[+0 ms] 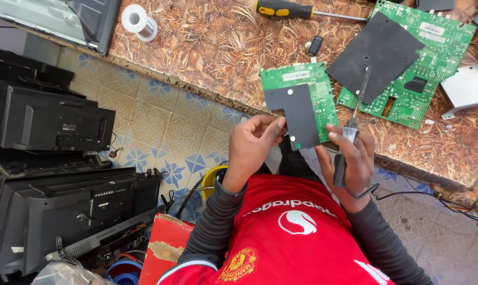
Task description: Soldering and inspecting components on television motherboards at a repair bench.
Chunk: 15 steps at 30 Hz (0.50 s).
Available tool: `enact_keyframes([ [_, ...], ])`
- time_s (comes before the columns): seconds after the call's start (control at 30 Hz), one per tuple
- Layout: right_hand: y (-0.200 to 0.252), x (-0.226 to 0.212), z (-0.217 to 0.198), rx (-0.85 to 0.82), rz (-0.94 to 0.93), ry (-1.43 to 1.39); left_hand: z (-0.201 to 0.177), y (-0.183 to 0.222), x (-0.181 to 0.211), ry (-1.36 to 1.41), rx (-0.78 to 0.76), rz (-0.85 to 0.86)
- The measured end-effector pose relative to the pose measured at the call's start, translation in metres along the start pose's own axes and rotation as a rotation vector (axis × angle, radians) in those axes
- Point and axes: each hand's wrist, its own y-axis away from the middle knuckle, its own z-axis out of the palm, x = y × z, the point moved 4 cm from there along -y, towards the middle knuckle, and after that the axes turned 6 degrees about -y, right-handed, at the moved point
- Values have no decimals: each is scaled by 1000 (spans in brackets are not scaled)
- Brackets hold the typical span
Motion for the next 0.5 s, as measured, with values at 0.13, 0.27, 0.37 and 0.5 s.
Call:
enact_keyframes([
  [0.13,0,-2,0,-24,54,21,-5,-5,1,-250,65,72],
  [0.27,0,2,2,-43,4,19,-18,-4,-6,-310,73,59],
  [0.37,-6,-5,2,-71,11,-28,-39,-4,8,-395,172,108],
  [0.5,-10,-13,-11,-25,-45,-68,-117,-61,34,-613,584,352],
])
